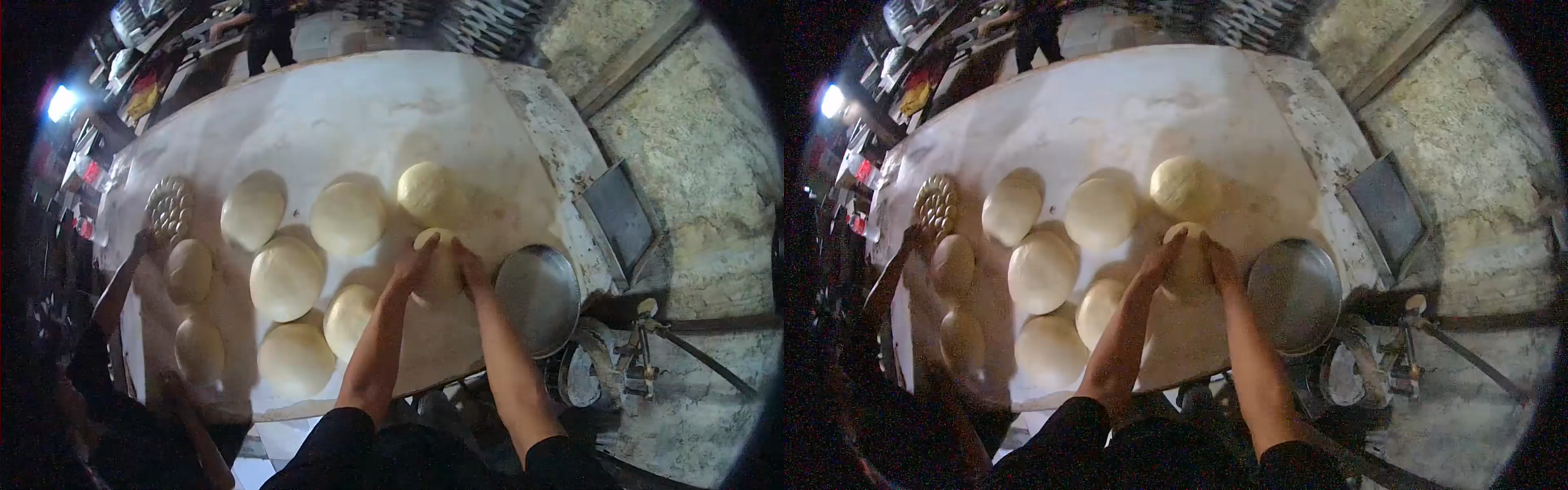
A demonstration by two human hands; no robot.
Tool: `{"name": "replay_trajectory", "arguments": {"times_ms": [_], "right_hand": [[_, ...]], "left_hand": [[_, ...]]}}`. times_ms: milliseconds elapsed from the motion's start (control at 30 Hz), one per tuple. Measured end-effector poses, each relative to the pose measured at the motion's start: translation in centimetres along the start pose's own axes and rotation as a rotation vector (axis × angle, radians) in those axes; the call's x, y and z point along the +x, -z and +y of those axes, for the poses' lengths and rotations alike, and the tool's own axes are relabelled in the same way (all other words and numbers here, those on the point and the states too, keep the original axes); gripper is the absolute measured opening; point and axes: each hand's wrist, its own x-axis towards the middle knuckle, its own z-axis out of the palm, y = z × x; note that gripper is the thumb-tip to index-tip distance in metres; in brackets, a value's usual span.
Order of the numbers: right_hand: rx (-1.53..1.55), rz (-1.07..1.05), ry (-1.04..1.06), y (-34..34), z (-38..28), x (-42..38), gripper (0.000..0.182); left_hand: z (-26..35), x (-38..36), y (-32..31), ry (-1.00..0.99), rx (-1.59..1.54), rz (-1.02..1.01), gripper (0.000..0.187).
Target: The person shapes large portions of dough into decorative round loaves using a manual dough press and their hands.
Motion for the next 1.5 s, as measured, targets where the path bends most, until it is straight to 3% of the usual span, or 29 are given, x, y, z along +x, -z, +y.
{"name": "replay_trajectory", "arguments": {"times_ms": [100, 167, 267, 300, 333, 367, 400, 433, 467, 533, 600, 633, 667, 700, 767, 833, 867, 900, 967, 1033, 1133, 1200, 1233, 1333, 1367, 1400, 1500], "right_hand": [[0.217, -0.04, 0.134, -0.1, -1.4, -2.6, 0.076], [0.18, -0.086, 0.329, 0.9, -4.7, -5.9, 0.068], [0.032, 0.039, 0.553, 2.2, -12.5, -18.4, 0.058], [-0.039, 0.11, 0.616, 2.8, -15.1, -23.6, 0.056], [-0.22, 0.046, 0.794, 4.4, -16.4, -28.4, 0.068], [-0.451, 0.036, 1.082, 6.5, -16.7, -31.8, 0.076], [-0.646, 0.074, 1.386, 8.5, -16.9, -35.1, 0.084], [-0.753, 0.146, 1.554, 10.1, -17.0, -37.6, 0.089], [-0.848, 0.246, 1.723, 11.7, -17.1, -40.1, 0.094], [-0.76, 0.345, 1.559, 13.8, -16.6, -46.6, 0.107], [-0.528, 0.187, 1.447, 16.5, -14.4, -48.5, 0.112], [-0.342, -0.004, 1.424, 18.2, -13.0, -46.9, 0.112], [-0.195, -0.124, 1.397, 19.5, -11.8, -46.4, 0.104], [-0.047, -0.239, 1.362, 20.9, -10.5, -46.0, 0.097], [-0.297, -0.206, 1.524, 24.9, -8.8, -43.3, 0.077], [-0.115, -0.119, 1.145, 25.7, -7.1, -46.8, 0.065], [-0.028, -0.136, 1.14, 25.5, -6.8, -47.5, 0.068], [0.06, -0.149, 1.134, 25.5, -6.8, -47.9, 0.071], [0.181, -0.152, 1.202, 25.8, -5.9, -46.8, 0.072], [-0.19, 0.003, 1.426, 26.2, -6.5, -46.0, 0.072], [-0.23, -0.001, 1.384, 23.5, -5.4, -47.1, 0.05], [-0.111, -0.029, 1.249, 20.7, -4.0, -46.6, 0.035], [-0.197, 0.15, 1.259, 19.2, -3.8, -47.1, 0.017], [-0.283, 0.235, 1.206, 16.3, -1.0, -44.9, 0.017], [-0.334, 0.229, 1.029, 15.3, -0.6, -44.9, 0.019], [-0.423, 0.28, 1.012, 14.5, -0.1, -43.0, 0.023], [-0.577, 0.365, 1.033, 12.0, 0.2, -38.3, 0.029]], "left_hand": [[2.6, -2.7, -1.0, -0.041, -0.013, -0.108, 0.082], [6.9, -7.5, -2.4, -0.114, 0.008, -0.188, 0.077], [13.7, -14.4, -5.5, -0.354, -0.078, -0.275, 0.066], [16.2, -18.4, -5.8, -0.465, 0.055, -0.359, 0.068], [18.6, -22.6, -5.7, -0.579, 0.187, -0.436, 0.07], [20.7, -26.2, -5.8, -1.054, 0.5, -0.431, 0.078], [21.7, -29.9, -7.1, -1.28, 0.593, -0.388, 0.087], [22.6, -33.6, -8.3, -1.509, 0.671, -0.307, 0.097], [22.1, -35.7, -10.1, -1.456, 0.561, -0.315, 0.103], [20.7, -39.1, -13.7, -1.308, 0.368, -0.418, 0.112], [17.8, -40.6, -17.4, -1.159, 0.228, -0.568, 0.115], [16.2, -40.5, -19.3, -1.127, 0.168, -0.627, 0.116], [14.9, -40.7, -21.1, -1.094, 0.112, -0.688, 0.117], [13.5, -41.6, -23.0, -1.077, 0.024, -0.651, 0.106], [11.2, -43.0, -26.0, -1.032, -0.15, -0.571, 0.086], [9.6, -43.1, -27.5, -0.937, -0.151, -0.41, 0.064], [9.1, -43.3, -28.2, -0.89, -0.147, -0.334, 0.054], [9.0, -43.6, -29.1, -0.971, -0.137, -0.308, 0.025], [8.7, -44.2, -29.1, -0.982, -0.018, -0.27, 0.023], [8.5, -44.8, -29.5, -0.984, 0.079, -0.181, 0.02], [8.0, -45.1, -29.5, -1.132, 0.201, -0.162, 0.023], [6.7, -44.2, -27.9, -1.098, 0.25, -0.079, 0.022], [5.8, -43.6, -26.9, -1.063, 0.255, -0.06, 0.02], [3.1, -42.7, -23.9, -0.996, 0.306, 0.008, 0.016], [2.5, -42.3, -23.1, -1.001, 0.365, 0.054, 0.016], [2.2, -41.8, -22.4, -1.007, 0.421, 0.103, 0.016], [2.5, -36.2, -21.0, -0.86, 0.192, 0.037, 0.013]]}}
